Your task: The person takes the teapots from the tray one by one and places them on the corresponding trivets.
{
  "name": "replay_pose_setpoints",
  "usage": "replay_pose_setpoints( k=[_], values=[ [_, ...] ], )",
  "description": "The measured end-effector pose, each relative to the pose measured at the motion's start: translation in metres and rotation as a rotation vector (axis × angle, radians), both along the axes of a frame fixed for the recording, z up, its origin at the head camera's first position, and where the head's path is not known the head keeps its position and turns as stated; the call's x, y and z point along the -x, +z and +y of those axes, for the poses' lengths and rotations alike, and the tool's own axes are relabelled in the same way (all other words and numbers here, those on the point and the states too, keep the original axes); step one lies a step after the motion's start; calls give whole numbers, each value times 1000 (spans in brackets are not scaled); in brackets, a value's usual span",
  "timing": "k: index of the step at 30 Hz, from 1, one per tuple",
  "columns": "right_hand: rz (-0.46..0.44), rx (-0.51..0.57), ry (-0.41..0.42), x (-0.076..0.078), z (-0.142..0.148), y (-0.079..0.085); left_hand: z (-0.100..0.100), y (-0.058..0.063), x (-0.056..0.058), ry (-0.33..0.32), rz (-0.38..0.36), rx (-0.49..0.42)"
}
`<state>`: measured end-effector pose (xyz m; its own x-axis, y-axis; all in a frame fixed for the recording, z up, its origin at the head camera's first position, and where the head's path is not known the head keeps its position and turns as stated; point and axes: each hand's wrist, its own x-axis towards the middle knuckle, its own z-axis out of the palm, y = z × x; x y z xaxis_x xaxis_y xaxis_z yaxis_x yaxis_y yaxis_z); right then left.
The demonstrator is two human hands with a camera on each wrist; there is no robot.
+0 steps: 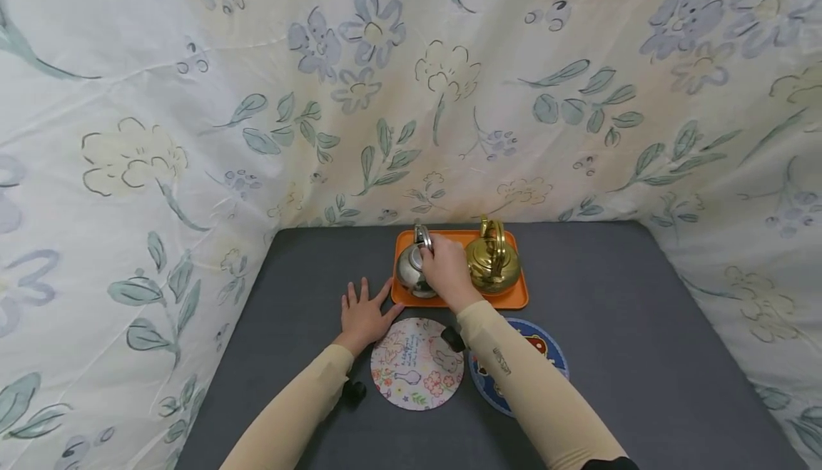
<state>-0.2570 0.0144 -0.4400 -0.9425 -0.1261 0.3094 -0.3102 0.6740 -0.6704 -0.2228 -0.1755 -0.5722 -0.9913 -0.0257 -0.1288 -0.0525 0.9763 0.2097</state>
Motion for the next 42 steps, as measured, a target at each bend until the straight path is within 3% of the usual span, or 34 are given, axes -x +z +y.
replay_pose_setpoints(
  k=[21, 29, 42],
  values=[
    [71, 48, 25, -38, 10, 24, -3, 6, 1, -18, 6, -45],
    [95, 53, 42, -55, 15, 21, -3, 7, 4, -27, 3, -41],
    [92, 92, 72, -85, 26, 21, -1, 9, -5, -9, -2, -33]
  ],
)
